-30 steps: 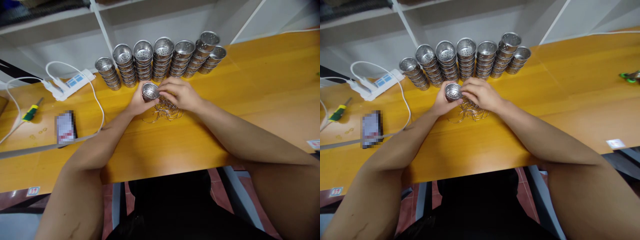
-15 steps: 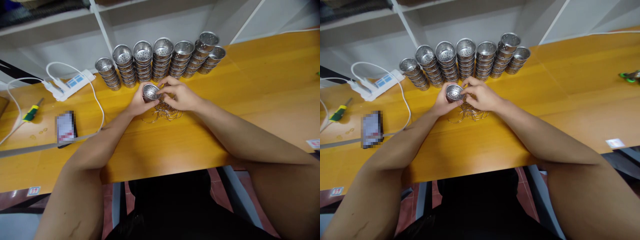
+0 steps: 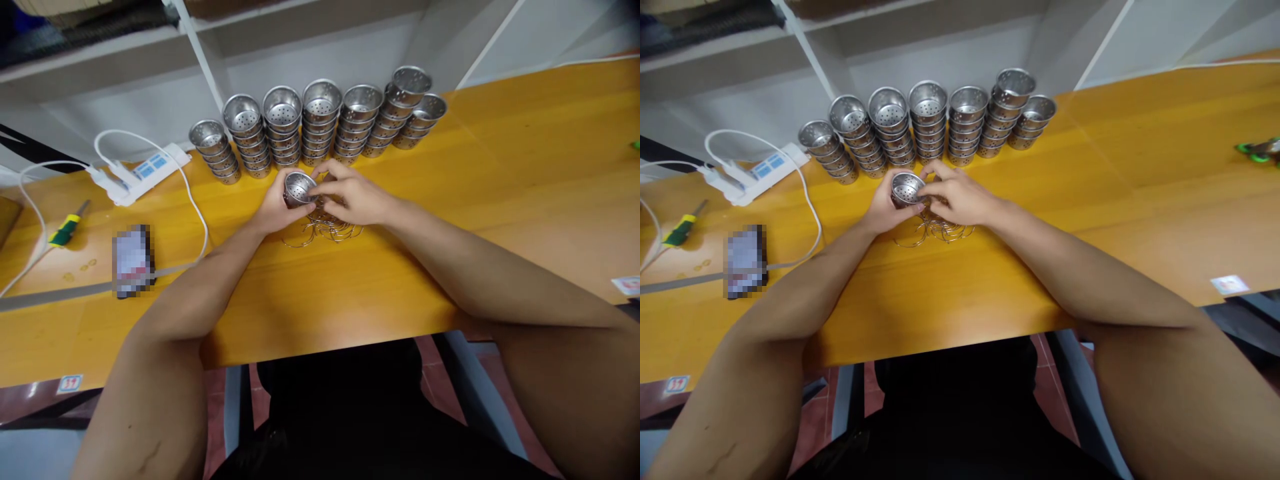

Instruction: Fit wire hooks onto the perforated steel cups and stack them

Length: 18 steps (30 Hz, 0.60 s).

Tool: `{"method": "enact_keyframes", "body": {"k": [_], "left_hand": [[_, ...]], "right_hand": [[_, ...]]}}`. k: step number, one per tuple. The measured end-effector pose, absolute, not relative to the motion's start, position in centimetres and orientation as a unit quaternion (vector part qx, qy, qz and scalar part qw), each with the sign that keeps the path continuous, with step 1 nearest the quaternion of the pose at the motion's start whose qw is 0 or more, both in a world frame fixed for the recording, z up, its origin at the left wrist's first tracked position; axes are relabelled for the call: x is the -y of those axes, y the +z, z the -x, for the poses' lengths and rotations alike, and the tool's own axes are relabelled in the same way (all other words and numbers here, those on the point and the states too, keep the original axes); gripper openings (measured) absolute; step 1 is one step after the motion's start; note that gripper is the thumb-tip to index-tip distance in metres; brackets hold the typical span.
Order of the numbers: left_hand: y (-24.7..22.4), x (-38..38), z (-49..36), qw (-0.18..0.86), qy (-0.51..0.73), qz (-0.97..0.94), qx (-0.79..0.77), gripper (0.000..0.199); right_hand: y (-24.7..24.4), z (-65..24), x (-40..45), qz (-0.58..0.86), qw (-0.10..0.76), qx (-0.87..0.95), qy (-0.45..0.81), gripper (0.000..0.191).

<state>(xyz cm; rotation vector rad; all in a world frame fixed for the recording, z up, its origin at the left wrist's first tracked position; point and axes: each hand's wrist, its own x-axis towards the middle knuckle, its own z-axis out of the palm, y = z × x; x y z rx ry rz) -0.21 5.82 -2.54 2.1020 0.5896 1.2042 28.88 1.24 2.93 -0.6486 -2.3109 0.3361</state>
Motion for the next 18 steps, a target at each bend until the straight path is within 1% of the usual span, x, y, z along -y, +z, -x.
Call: {"method": "enact_keyframes", "body": {"k": [4, 8, 13, 15, 18], "left_hand": [[-2.4, -5.7, -0.1, 0.334, 0.458, -0.797, -0.207, 0.100], [-2.4, -5.6, -0.3, 0.331, 0.453, -0.804, -0.197, 0.100], [-2.3, -5.4, -0.2, 0.323, 0.443, -0.812, -0.200, 0.099], [-2.2, -5.4, -0.3, 0.319, 0.443, -0.813, -0.199, 0.098], [-2.0, -5.3, -0.3, 0.314, 0.441, -0.818, -0.196, 0.097]], "right_hand": [[3.6, -29.0, -1.0, 0.274, 0.329, 0.894, 0.129, 0.028], [4.7, -28.7, -0.4, 0.290, 0.347, 0.881, 0.141, 0.036], [4.7, -27.6, 0.4, 0.299, 0.400, 0.853, 0.150, 0.046], [4.3, -27.1, 0.3, 0.289, 0.415, 0.850, 0.148, 0.047], [3.5, -26.6, -0.1, 0.250, 0.415, 0.862, 0.149, 0.042]]}}
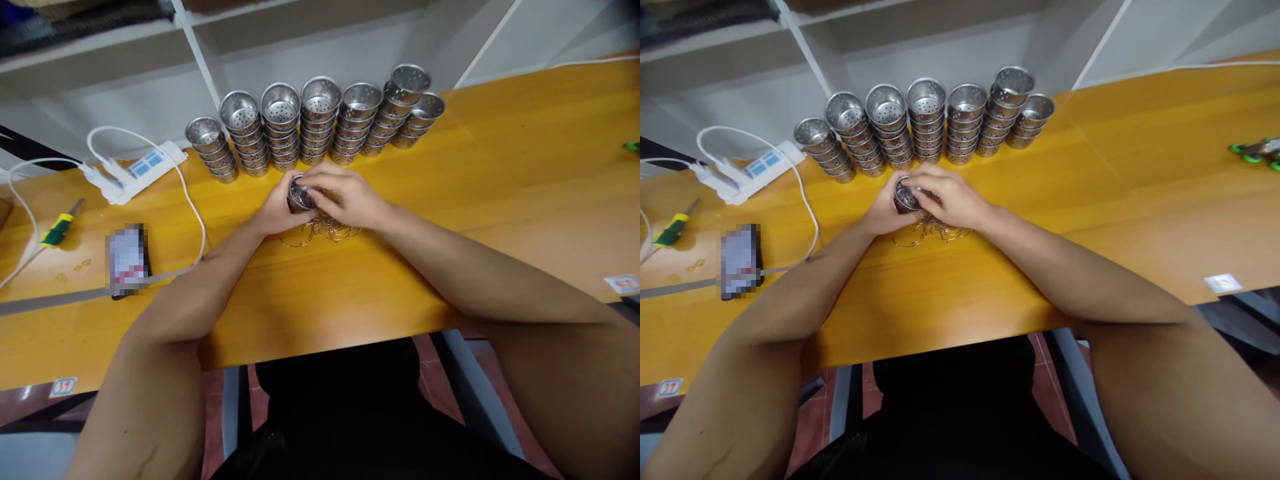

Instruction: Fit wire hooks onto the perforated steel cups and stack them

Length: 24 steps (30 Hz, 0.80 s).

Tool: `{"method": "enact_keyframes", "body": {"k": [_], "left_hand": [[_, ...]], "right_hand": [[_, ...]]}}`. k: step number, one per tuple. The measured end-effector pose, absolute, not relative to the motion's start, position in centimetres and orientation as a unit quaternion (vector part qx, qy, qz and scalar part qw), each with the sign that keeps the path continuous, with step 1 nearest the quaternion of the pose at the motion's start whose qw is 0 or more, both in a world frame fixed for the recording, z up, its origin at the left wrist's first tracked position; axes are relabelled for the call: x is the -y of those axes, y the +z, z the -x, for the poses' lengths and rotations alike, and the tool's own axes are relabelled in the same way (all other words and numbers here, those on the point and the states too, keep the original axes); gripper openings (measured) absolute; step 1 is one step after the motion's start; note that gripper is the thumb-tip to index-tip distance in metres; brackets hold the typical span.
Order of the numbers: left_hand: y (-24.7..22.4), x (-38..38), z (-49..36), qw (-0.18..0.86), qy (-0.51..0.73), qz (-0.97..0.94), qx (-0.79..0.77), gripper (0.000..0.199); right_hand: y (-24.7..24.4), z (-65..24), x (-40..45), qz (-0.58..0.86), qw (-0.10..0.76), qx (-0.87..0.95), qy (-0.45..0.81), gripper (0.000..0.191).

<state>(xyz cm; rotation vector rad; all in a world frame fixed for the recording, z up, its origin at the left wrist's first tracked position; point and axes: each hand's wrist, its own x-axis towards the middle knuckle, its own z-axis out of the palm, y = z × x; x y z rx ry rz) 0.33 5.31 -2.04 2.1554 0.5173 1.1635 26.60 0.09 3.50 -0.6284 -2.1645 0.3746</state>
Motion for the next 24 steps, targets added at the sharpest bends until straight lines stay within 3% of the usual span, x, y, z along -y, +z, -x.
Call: {"method": "enact_keyframes", "body": {"k": [5, 19, 24], "left_hand": [[-2.1, -5.3, -0.4, 0.326, 0.430, -0.816, -0.208, 0.100], [-2.5, -5.7, -0.3, 0.320, 0.434, -0.825, -0.170, 0.094], [-2.4, -5.4, -0.4, 0.322, 0.437, -0.824, -0.165, 0.094]], "right_hand": [[3.2, -26.3, -0.2, 0.257, 0.409, 0.867, 0.120, 0.039], [2.8, -26.1, 0.1, 0.285, 0.382, 0.874, 0.097, 0.062], [2.7, -26.4, 0.0, 0.303, 0.359, 0.875, 0.120, 0.061]]}}
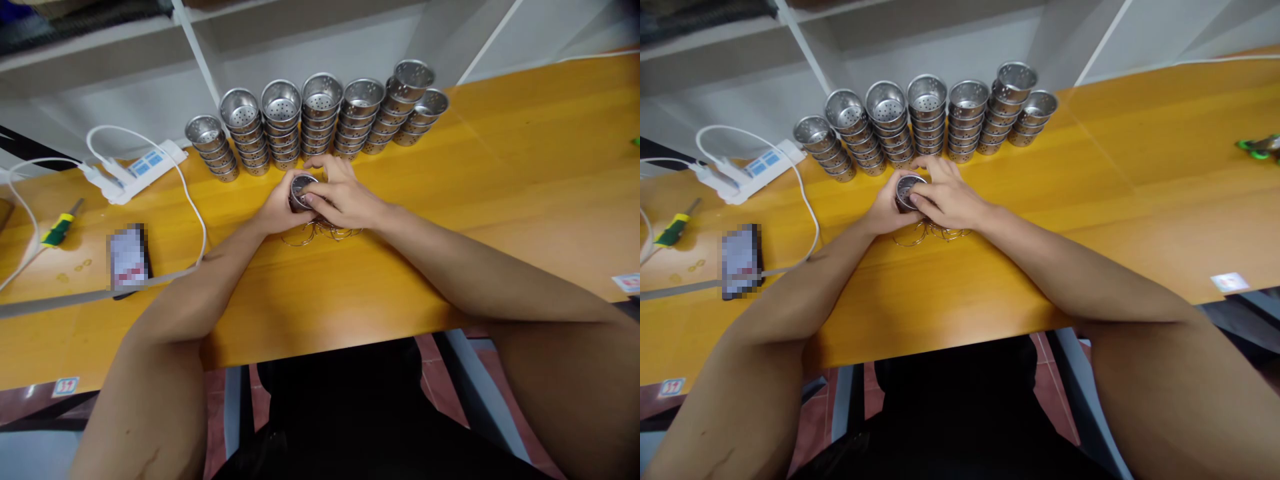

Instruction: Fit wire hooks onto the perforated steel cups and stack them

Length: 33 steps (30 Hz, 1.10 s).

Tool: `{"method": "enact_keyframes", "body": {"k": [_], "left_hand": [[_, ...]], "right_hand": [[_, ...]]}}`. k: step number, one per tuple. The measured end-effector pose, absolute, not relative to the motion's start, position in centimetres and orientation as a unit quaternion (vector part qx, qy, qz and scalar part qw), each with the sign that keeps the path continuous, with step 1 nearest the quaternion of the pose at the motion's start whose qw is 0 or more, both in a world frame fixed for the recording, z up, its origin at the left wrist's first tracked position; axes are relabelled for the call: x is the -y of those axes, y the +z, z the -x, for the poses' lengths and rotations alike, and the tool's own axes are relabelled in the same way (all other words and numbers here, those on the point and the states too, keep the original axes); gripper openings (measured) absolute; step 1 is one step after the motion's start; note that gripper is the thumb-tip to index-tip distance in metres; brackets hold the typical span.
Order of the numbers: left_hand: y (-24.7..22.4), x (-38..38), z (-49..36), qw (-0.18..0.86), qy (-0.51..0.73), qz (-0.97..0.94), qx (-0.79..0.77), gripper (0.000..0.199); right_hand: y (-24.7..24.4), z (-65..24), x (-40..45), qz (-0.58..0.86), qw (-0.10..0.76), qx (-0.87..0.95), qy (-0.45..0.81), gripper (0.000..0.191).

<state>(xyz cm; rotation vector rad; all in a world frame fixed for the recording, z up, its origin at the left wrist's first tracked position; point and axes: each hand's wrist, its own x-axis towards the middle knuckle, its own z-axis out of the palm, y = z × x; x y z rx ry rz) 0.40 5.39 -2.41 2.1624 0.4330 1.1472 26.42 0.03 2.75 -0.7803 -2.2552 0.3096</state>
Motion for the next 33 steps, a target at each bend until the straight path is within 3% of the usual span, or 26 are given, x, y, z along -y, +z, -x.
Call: {"method": "enact_keyframes", "body": {"k": [7, 18, 30, 33], "left_hand": [[-1.9, -4.9, -0.6, 0.335, 0.434, -0.813, -0.195, 0.097], [-2.2, -5.2, -0.6, 0.346, 0.444, -0.799, -0.212, 0.102], [-2.1, -5.1, -0.7, 0.333, 0.459, -0.798, -0.203, 0.098], [-2.2, -5.2, -0.7, 0.335, 0.457, -0.795, -0.216, 0.103]], "right_hand": [[2.3, -26.9, -0.4, 0.306, 0.364, 0.875, 0.091, 0.058], [3.0, -27.5, -0.5, 0.303, 0.371, 0.872, 0.101, 0.031], [2.2, -27.5, -0.9, 0.277, 0.389, 0.871, 0.118, 0.036], [2.6, -27.5, -0.7, 0.292, 0.406, 0.855, 0.133, 0.049]]}}
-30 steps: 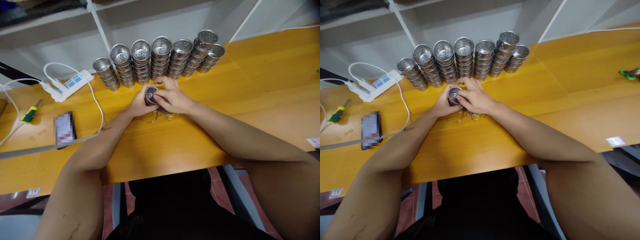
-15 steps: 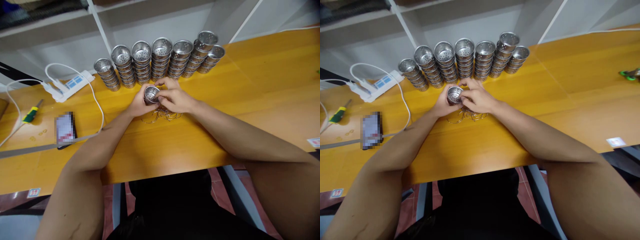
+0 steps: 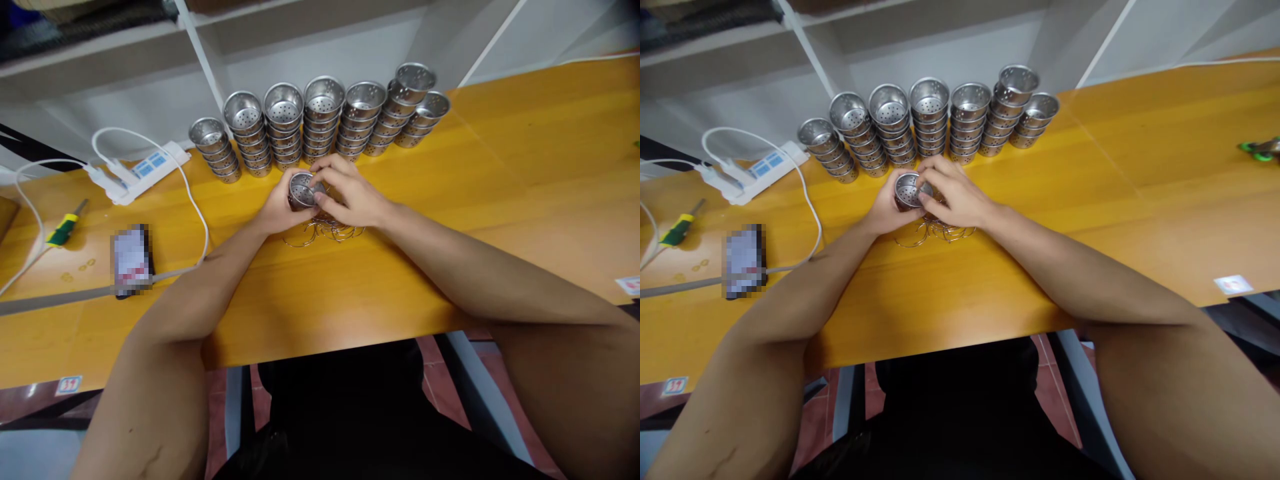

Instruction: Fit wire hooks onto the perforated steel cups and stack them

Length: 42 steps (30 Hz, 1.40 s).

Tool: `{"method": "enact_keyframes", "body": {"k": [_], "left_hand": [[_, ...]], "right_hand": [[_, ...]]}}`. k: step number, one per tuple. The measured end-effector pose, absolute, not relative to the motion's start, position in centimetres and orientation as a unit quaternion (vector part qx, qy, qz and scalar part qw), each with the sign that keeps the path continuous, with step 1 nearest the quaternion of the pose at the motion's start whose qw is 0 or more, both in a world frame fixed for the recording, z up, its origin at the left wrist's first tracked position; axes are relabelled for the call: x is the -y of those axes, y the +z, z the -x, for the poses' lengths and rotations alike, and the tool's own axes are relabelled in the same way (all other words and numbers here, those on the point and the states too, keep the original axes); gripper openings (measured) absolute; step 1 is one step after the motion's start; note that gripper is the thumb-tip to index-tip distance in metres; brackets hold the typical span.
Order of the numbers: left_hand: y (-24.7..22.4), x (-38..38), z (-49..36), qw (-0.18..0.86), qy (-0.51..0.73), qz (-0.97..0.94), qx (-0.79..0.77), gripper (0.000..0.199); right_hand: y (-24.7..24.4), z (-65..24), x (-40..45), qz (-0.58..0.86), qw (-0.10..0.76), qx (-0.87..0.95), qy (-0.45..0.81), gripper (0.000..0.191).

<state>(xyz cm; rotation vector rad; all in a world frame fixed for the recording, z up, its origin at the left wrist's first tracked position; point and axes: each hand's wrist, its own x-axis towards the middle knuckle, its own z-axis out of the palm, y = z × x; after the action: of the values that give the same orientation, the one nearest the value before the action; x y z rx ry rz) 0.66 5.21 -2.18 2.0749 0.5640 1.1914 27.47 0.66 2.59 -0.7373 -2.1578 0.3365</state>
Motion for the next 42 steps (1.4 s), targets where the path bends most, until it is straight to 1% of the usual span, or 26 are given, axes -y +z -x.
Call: {"method": "enact_keyframes", "body": {"k": [4, 5, 7, 13, 19, 22, 24, 26, 28, 29, 31, 34, 36, 38, 40, 41, 42], "left_hand": [[-3.3, -6.0, -0.6, 0.332, 0.462, -0.796, -0.204, 0.115], [-3.6, -6.3, -0.6, 0.328, 0.463, -0.800, -0.198, 0.117], [-4.3, -6.8, -0.5, 0.319, 0.460, -0.808, -0.183, 0.120], [-4.7, -7.2, -0.2, 0.304, 0.444, -0.824, -0.176, 0.123], [-3.7, -6.3, -0.8, 0.295, 0.445, -0.827, -0.177, 0.135], [-2.9, -5.5, -0.7, 0.283, 0.439, -0.834, -0.177, 0.137], [-1.8, -5.3, -0.1, 0.264, 0.441, -0.834, -0.202, 0.132], [-0.2, -5.6, 0.9, 0.232, 0.466, -0.820, -0.237, 0.117], [1.8, -6.7, 2.1, 0.185, 0.527, -0.789, -0.257, 0.096], [2.9, -7.6, 2.9, 0.156, 0.568, -0.766, -0.257, 0.090], [5.1, -9.8, 4.7, 0.096, 0.646, -0.711, -0.262, 0.088], [7.1, -13.2, 8.7, 0.033, 0.717, -0.637, -0.281, 0.094], [7.1, -15.0, 11.7, 0.018, 0.708, -0.626, -0.325, 0.103], [6.2, -16.4, 14.2, 0.002, 0.686, -0.628, -0.368, 0.117], [4.9, -17.2, 15.8, 0.015, 0.657, -0.639, -0.399, 0.130], [4.2, -17.4, 16.3, 0.032, 0.647, -0.643, -0.409, 0.134], [3.6, -17.6, 16.5, 0.056, 0.632, -0.651, -0.416, 0.133]], "right_hand": [[2.9, -27.2, -0.5, 0.298, 0.418, 0.840, 0.175, 0.094], [3.0, -27.2, -0.5, 0.295, 0.418, 0.839, 0.184, 0.101], [3.2, -27.1, -0.5, 0.291, 0.415, 0.839, 0.197, 0.106], [4.2, -27.5, -0.6, 0.296, 0.397, 0.842, 0.214, 0.111], [4.9, -28.0, -0.5, 0.257, 0.361, 0.873, 0.202, 0.098], [6.5, -29.2, -0.4, 0.267, 0.336, 0.883, 0.188, 0.100], [8.1, -30.9, -0.4, 0.295, 0.340, 0.877, 0.166, 0.105], [9.7, -33.3, -0.7, 0.331, 0.347, 0.867, 0.132, 0.105], [10.7, -36.1, -1.0, 0.364, 0.339, 0.863, 0.086, 0.099], [10.8, -37.5, -1.1, 0.378, 0.333, 0.861, 0.065, 0.095], [10.3, -40.2, -1.1, 0.407, 0.325, 0.853, 0.038, 0.089], [8.0, -44.1, -0.6, 0.461, 0.307, 0.832, 0.033, 0.091], [6.2, -46.6, -0.2, 0.511, 0.289, 0.808, 0.052, 0.095], [4.7, -48.8, 0.0, 0.572, 0.273, 0.769, 0.081, 0.098], [3.7, -50.3, 0.0, 0.627, 0.249, 0.730, 0.106, 0.101], [3.4, -50.8, 0.0, 0.648, 0.236, 0.715, 0.114, 0.102], [3.2, -51.0, -0.1, 0.663, 0.223, 0.705, 0.120, 0.104]]}}
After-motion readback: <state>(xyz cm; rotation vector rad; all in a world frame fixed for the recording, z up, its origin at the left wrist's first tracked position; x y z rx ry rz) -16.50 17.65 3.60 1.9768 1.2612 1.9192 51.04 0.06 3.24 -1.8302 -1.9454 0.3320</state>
